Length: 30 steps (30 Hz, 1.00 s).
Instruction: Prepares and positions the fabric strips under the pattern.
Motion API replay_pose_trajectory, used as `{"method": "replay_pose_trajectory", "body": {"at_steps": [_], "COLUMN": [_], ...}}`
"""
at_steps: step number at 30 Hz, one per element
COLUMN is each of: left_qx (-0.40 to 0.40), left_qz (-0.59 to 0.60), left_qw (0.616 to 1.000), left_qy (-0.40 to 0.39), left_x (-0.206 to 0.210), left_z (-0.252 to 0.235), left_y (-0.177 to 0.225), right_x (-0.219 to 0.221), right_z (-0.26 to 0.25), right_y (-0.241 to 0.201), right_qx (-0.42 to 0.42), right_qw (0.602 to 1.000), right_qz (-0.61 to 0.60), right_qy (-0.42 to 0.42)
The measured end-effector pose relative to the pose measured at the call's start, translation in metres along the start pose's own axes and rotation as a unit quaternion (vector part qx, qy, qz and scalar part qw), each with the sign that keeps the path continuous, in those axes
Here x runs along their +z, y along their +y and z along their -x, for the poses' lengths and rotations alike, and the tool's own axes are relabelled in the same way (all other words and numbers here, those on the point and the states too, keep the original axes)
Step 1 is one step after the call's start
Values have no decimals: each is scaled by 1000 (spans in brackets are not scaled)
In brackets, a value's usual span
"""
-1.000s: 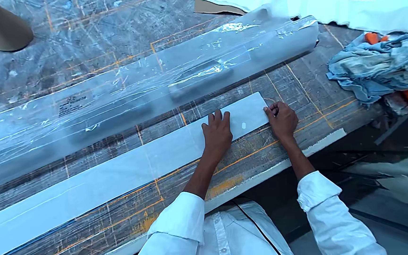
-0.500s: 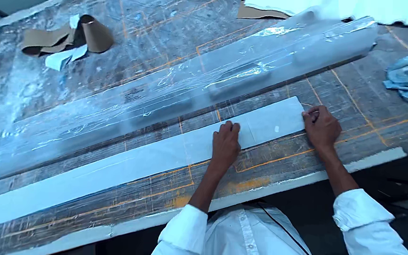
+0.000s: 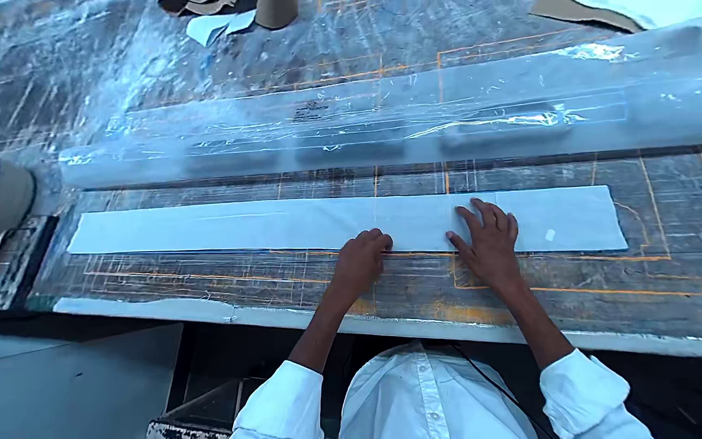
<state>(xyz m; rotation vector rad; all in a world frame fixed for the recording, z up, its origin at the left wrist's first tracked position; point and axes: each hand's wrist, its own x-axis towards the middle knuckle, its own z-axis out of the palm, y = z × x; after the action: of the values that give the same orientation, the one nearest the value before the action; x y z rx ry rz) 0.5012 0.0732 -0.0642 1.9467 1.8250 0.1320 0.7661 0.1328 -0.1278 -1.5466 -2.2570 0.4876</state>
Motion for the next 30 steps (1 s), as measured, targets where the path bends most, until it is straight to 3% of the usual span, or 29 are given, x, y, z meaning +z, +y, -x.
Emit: {"method": "replay_pose_trajectory", "body": {"at_steps": [2,3,7,10,11,15,19,22,23,26,30], "left_qx": [-26,-47,-49,-54,-58,-18,-6,22,34,73,81], "left_qz": [-7,-18,-16,-15,-21,-12,13,-27,-23,11,-24], "left_qw": [997,996,998,996,996,999,999,998,997,997,992], "left_qy": [74,71,-35,62,62,-46,50,-51,-60,13,-93], "left_x": [-7,-11,-30,-40,-39,-48,-48,-52,-57,-58,-58], "left_z": [4,6,22,29,29,40,37,37,38,36,29], "left_y": [-24,-36,-62,-96,-107,-124,-155,-162,-162,-170,-157], "right_x": [3,2,2,5,7,5,4,3,2,2,0], "right_z": [1,3,4,1,0,-3,-1,0,-3,-3,-1], "right_y": [1,0,-1,0,1,1,-3,-4,-5,-5,-9], "right_qx": [23,25,25,33,40,45,42,40,38,44,44], "right_qw": [1000,1000,999,998,997,996,996,995,994,994,993], "right_qz": [17,15,30,49,59,71,69,84,87,91,99], "right_qy": [-3,-8,1,6,10,20,33,46,47,45,46]}}
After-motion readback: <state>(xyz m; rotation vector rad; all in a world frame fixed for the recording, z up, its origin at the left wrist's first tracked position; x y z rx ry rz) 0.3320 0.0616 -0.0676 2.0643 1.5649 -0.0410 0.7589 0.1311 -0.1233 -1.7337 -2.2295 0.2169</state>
